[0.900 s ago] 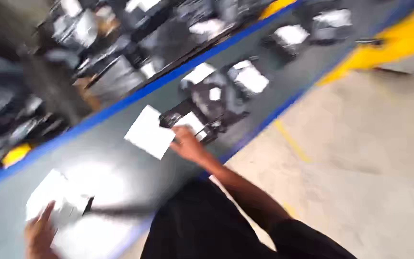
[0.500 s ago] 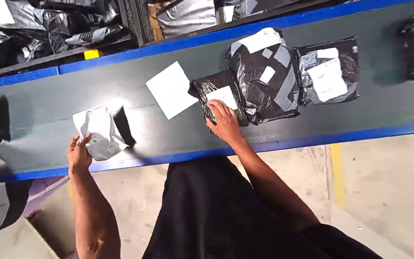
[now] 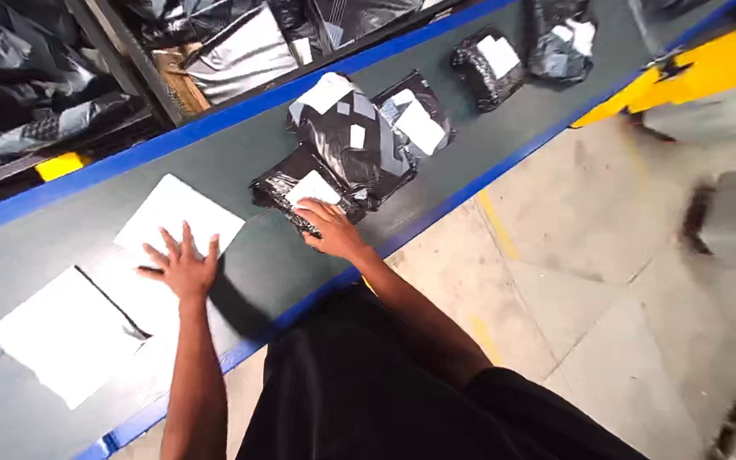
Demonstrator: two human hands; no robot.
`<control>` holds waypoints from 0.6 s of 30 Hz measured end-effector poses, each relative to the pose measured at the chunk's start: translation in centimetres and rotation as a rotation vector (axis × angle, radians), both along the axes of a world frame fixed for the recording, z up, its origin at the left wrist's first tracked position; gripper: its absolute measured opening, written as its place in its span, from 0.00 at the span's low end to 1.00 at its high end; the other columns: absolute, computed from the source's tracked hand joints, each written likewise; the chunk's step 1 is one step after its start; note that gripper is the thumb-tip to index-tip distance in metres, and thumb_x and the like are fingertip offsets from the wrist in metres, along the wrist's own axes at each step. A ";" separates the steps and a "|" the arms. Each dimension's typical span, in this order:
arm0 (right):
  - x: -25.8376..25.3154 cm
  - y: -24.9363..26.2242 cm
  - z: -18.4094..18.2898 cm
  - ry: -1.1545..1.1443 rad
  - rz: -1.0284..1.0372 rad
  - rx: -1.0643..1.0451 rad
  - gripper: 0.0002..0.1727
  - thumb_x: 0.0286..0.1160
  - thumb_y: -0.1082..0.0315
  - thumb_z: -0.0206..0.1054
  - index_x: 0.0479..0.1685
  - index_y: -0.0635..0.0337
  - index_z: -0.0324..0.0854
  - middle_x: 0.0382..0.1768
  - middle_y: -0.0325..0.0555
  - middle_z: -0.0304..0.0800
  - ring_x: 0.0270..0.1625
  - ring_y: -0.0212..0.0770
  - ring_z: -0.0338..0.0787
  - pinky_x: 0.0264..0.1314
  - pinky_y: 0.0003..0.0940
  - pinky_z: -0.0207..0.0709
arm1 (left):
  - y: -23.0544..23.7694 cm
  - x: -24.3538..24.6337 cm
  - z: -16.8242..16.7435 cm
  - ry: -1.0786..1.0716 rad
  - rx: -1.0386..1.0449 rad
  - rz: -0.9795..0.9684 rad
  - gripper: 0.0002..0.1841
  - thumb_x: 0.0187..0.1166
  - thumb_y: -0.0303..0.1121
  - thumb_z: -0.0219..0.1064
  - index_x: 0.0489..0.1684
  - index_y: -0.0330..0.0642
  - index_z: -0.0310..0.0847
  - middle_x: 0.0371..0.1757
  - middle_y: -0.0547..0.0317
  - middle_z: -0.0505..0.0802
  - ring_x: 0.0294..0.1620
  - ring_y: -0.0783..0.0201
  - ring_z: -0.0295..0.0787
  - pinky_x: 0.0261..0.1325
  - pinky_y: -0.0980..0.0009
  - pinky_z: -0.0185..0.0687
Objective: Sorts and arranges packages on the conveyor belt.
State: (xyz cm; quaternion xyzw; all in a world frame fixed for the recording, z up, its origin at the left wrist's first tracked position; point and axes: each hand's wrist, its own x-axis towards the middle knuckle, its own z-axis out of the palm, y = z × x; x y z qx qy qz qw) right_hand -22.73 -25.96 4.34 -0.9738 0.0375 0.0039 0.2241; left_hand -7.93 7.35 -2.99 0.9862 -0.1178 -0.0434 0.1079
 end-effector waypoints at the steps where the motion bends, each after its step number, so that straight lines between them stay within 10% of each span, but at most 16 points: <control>1: 0.4 1.2 -0.2 -0.011 0.016 0.006 0.29 0.77 0.54 0.67 0.81 0.40 0.76 0.86 0.31 0.71 0.88 0.36 0.67 0.90 0.45 0.62 | 4.7 0.6 0.0 0.004 0.037 0.042 0.46 0.71 0.82 0.45 0.94 0.76 0.52 0.97 0.53 0.53 0.94 0.29 0.35 0.77 0.11 0.20; 6: 1.6 5.3 2.4 -0.145 -0.085 0.422 0.21 0.80 0.55 0.70 0.68 0.52 0.87 0.78 0.42 0.81 0.81 0.39 0.78 0.83 0.44 0.75 | 23.9 2.1 4.5 0.063 0.113 0.280 0.52 0.73 0.79 0.49 0.96 0.56 0.51 0.95 0.32 0.43 0.93 0.24 0.31 0.83 0.18 0.27; 9: 1.6 1.6 6.1 -0.296 -0.299 0.457 0.20 0.82 0.61 0.67 0.67 0.61 0.84 0.76 0.50 0.81 0.79 0.43 0.80 0.79 0.46 0.79 | 19.8 0.7 8.2 0.108 -0.374 0.322 0.47 0.80 0.62 0.63 0.85 0.28 0.62 0.86 0.23 0.65 0.88 0.34 0.59 0.88 0.44 0.56; 12: 1.0 -2.3 6.7 -0.137 -0.536 0.288 0.28 0.87 0.50 0.60 0.78 0.58 0.75 0.79 0.54 0.77 0.76 0.48 0.82 0.71 0.49 0.83 | 13.0 -2.2 8.5 0.392 -0.743 0.396 0.43 0.83 0.59 0.62 0.85 0.29 0.62 0.79 0.33 0.77 0.75 0.48 0.80 0.74 0.52 0.79; 18: 3.9 -2.5 2.8 0.420 -0.505 0.017 0.58 0.68 0.20 0.55 0.80 0.67 0.70 0.76 0.69 0.76 0.78 0.67 0.76 0.74 0.70 0.72 | 5.9 -4.7 7.0 0.773 -1.090 0.543 0.36 0.90 0.57 0.51 0.84 0.33 0.63 0.75 0.39 0.82 0.72 0.51 0.84 0.72 0.52 0.83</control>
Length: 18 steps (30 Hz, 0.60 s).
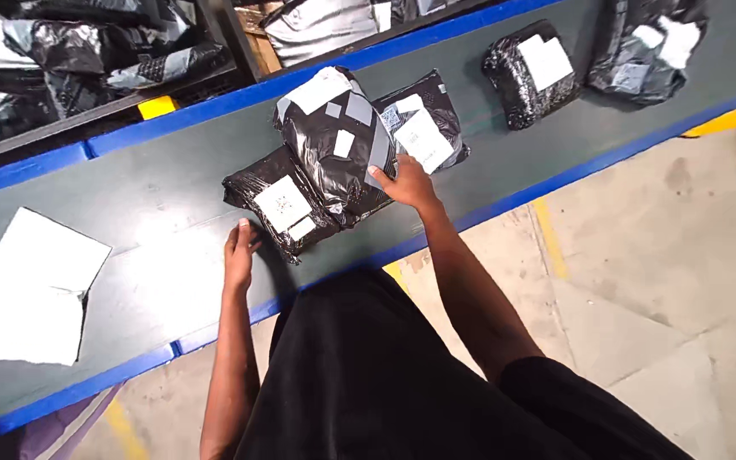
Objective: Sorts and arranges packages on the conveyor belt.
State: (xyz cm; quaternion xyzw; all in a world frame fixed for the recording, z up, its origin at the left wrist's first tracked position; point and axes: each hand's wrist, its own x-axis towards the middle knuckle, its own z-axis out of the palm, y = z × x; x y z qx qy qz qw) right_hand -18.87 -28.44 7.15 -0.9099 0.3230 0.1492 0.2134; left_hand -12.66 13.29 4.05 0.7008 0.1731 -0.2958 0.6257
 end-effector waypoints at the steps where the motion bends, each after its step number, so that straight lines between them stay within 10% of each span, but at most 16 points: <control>1: 0.5 1.3 0.1 0.036 0.024 -0.041 0.60 0.65 0.17 0.54 0.77 0.69 0.72 0.72 0.70 0.78 0.74 0.69 0.79 0.68 0.71 0.75 | -0.5 0.1 -0.3 0.025 -0.048 0.031 0.36 0.91 0.57 0.49 0.83 0.33 0.65 0.74 0.41 0.83 0.72 0.53 0.83 0.72 0.53 0.82; 8: 3.5 8.2 -1.5 -0.092 0.076 0.171 0.61 0.64 0.20 0.60 0.73 0.77 0.67 0.72 0.75 0.73 0.76 0.69 0.76 0.75 0.68 0.71 | 4.8 0.4 -1.6 -0.044 0.026 0.248 0.36 0.90 0.62 0.46 0.76 0.36 0.76 0.70 0.46 0.88 0.71 0.56 0.85 0.72 0.53 0.82; 18: 9.4 19.4 -3.9 -0.199 0.067 0.383 0.68 0.37 0.21 0.81 0.81 0.61 0.67 0.75 0.66 0.75 0.75 0.63 0.79 0.73 0.68 0.76 | 14.9 2.8 1.1 -0.119 -0.005 0.319 0.33 0.77 0.52 0.74 0.70 0.34 0.76 0.52 0.48 0.95 0.51 0.54 0.95 0.56 0.51 0.94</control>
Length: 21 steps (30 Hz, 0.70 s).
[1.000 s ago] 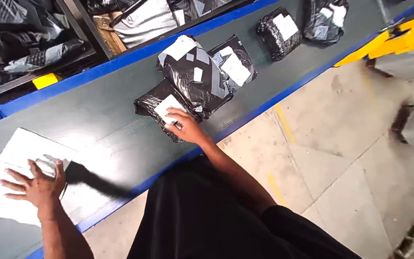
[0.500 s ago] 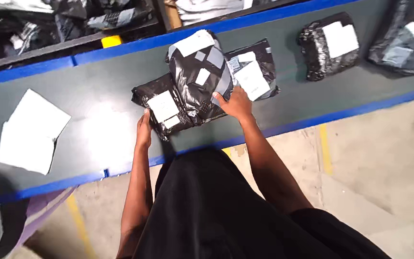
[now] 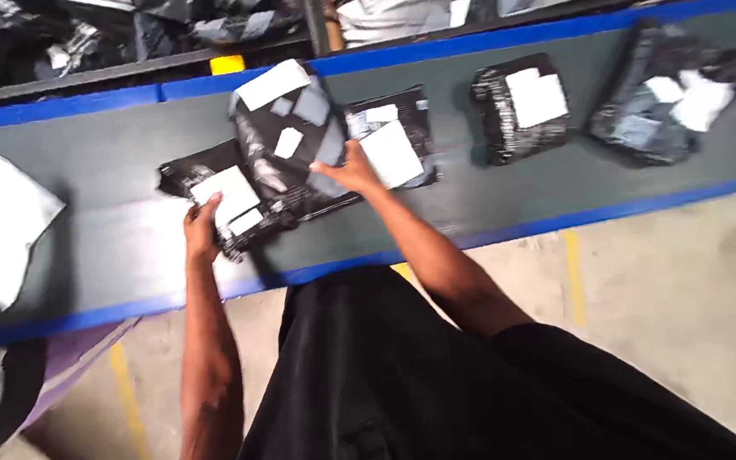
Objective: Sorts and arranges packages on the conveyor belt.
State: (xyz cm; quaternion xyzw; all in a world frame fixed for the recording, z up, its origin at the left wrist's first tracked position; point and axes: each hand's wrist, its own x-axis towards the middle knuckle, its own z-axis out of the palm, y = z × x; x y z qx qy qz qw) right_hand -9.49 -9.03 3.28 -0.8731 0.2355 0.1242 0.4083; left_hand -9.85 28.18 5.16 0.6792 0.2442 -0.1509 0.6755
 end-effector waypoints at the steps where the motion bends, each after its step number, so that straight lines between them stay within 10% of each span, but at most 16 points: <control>1: 0.0 1.7 0.5 0.016 -0.015 0.018 0.69 0.36 0.24 0.83 0.82 0.61 0.65 0.77 0.69 0.71 0.76 0.66 0.76 0.71 0.69 0.75 | 1.5 0.2 0.5 -0.016 0.004 0.009 0.34 0.75 0.51 0.75 0.72 0.35 0.74 0.53 0.49 0.95 0.52 0.55 0.95 0.56 0.52 0.94; 7: 2.1 12.9 -0.1 -0.113 0.038 0.210 0.63 0.52 0.33 0.83 0.83 0.65 0.58 0.71 0.64 0.80 0.69 0.55 0.86 0.70 0.56 0.82 | 10.9 -2.8 4.9 -0.185 0.402 0.202 0.49 0.61 0.45 0.86 0.79 0.28 0.61 0.65 0.44 0.87 0.62 0.60 0.89 0.66 0.61 0.88; 11: 1.0 14.1 -0.9 -0.196 0.314 0.133 0.54 0.66 0.26 0.67 0.87 0.57 0.66 0.82 0.57 0.71 0.84 0.51 0.73 0.85 0.51 0.70 | 13.0 -2.7 13.3 -0.372 0.462 0.165 0.50 0.61 0.38 0.86 0.82 0.27 0.57 0.69 0.45 0.86 0.68 0.61 0.87 0.73 0.62 0.85; 15: -3.3 13.7 1.1 -0.374 0.275 0.375 0.35 0.76 0.42 0.71 0.71 0.62 0.80 0.75 0.56 0.80 0.78 0.45 0.80 0.77 0.42 0.80 | 3.8 8.7 17.8 -0.540 0.003 -0.144 0.28 0.86 0.45 0.60 0.80 0.40 0.64 0.65 0.56 0.88 0.62 0.60 0.89 0.67 0.57 0.87; 17: -4.5 12.3 2.3 -0.416 0.214 0.387 0.30 0.79 0.47 0.70 0.69 0.62 0.81 0.74 0.54 0.82 0.73 0.43 0.84 0.69 0.40 0.85 | -2.2 15.9 20.0 -0.565 -0.292 -0.452 0.32 0.89 0.58 0.46 0.85 0.48 0.59 0.77 0.56 0.81 0.74 0.53 0.82 0.73 0.48 0.81; 21: -7.1 5.8 3.7 -0.484 0.057 0.230 0.23 0.82 0.55 0.69 0.65 0.64 0.83 0.66 0.52 0.87 0.59 0.42 0.92 0.58 0.42 0.91 | -4.2 20.5 14.8 -0.413 -0.063 -0.411 0.32 0.85 0.51 0.64 0.79 0.37 0.68 0.73 0.49 0.84 0.72 0.53 0.83 0.71 0.51 0.85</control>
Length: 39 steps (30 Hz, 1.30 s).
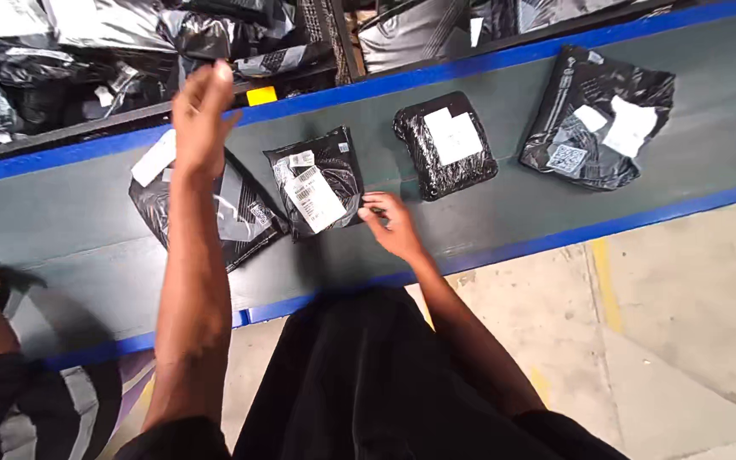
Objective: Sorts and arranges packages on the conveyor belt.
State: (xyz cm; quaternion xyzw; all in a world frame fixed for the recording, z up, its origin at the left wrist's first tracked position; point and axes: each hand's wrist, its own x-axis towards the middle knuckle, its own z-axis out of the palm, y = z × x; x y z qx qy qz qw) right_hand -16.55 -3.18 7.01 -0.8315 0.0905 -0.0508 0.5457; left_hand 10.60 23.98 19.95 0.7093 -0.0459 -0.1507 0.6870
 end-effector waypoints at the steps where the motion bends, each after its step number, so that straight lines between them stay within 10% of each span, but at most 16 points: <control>1: -0.5 -2.0 0.5 0.002 -0.056 -0.054 0.23 0.83 0.55 0.68 0.64 0.66 0.83 0.66 0.54 0.87 0.61 0.43 0.92 0.60 0.43 0.91 | 1.1 -0.9 -2.9 0.078 0.126 0.025 0.36 0.81 0.55 0.68 0.80 0.37 0.68 0.73 0.48 0.83 0.71 0.54 0.83 0.70 0.53 0.85; 9: 0.7 -15.3 1.6 0.309 -0.337 -0.446 0.38 0.82 0.41 0.61 0.79 0.63 0.71 0.75 0.65 0.77 0.75 0.57 0.82 0.74 0.56 0.78 | 8.4 -7.6 -16.3 0.335 0.781 0.087 0.58 0.59 0.68 0.78 0.81 0.28 0.64 0.68 0.30 0.84 0.71 0.39 0.82 0.75 0.40 0.76; 14: 3.5 -16.0 -1.8 0.494 -0.262 -0.321 0.45 0.83 0.34 0.54 0.85 0.64 0.66 0.80 0.65 0.73 0.81 0.60 0.77 0.83 0.61 0.70 | 9.6 -8.8 -15.6 0.371 0.399 0.303 0.40 0.57 0.48 0.88 0.66 0.31 0.78 0.56 0.49 0.94 0.57 0.58 0.94 0.63 0.55 0.91; 20: 1.6 -11.9 -3.1 0.383 -0.199 -0.165 0.33 0.89 0.43 0.54 0.81 0.59 0.72 0.72 0.56 0.83 0.72 0.47 0.85 0.77 0.51 0.77 | 15.6 -9.7 -12.8 0.267 0.209 0.324 0.32 0.65 0.33 0.84 0.68 0.32 0.75 0.52 0.49 0.95 0.51 0.54 0.96 0.57 0.52 0.94; 23: -0.1 -10.8 -1.3 0.274 -0.159 -0.158 0.29 0.88 0.48 0.59 0.77 0.58 0.76 0.69 0.53 0.86 0.65 0.41 0.90 0.68 0.43 0.85 | 20.2 -7.1 -11.2 -0.012 0.698 0.420 0.51 0.60 0.43 0.86 0.83 0.31 0.60 0.73 0.43 0.83 0.72 0.59 0.83 0.76 0.63 0.80; 25: -1.6 -11.2 0.7 0.237 -0.206 -0.220 0.29 0.87 0.48 0.61 0.77 0.59 0.76 0.69 0.55 0.85 0.64 0.43 0.90 0.66 0.44 0.87 | 20.9 -5.5 -9.8 -0.190 0.948 0.425 0.58 0.62 0.51 0.82 0.88 0.23 0.51 0.82 0.24 0.69 0.85 0.40 0.65 0.89 0.53 0.59; 29: -4.0 -14.8 2.2 0.162 -0.389 -0.444 0.34 0.83 0.44 0.63 0.76 0.64 0.75 0.75 0.64 0.77 0.76 0.54 0.80 0.74 0.50 0.79 | 13.1 -5.3 -9.8 0.023 0.651 0.346 0.43 0.78 0.55 0.70 0.82 0.30 0.62 0.68 0.36 0.85 0.66 0.51 0.87 0.68 0.54 0.84; 34: -6.2 -18.9 0.3 0.341 -0.577 -0.530 0.55 0.71 0.31 0.65 0.81 0.76 0.64 0.78 0.79 0.67 0.83 0.70 0.67 0.86 0.60 0.61 | 10.4 -6.5 -14.5 0.490 0.449 0.223 0.43 0.82 0.64 0.60 0.79 0.30 0.68 0.68 0.34 0.85 0.62 0.46 0.88 0.62 0.49 0.88; 39: -5.2 -15.5 -2.5 0.552 -0.569 -0.173 0.55 0.68 0.30 0.70 0.81 0.72 0.65 0.69 0.71 0.81 0.69 0.61 0.84 0.72 0.59 0.79 | 11.1 -7.9 -14.7 0.456 0.452 0.218 0.43 0.62 0.60 0.82 0.69 0.34 0.78 0.55 0.49 0.94 0.54 0.59 0.94 0.61 0.55 0.92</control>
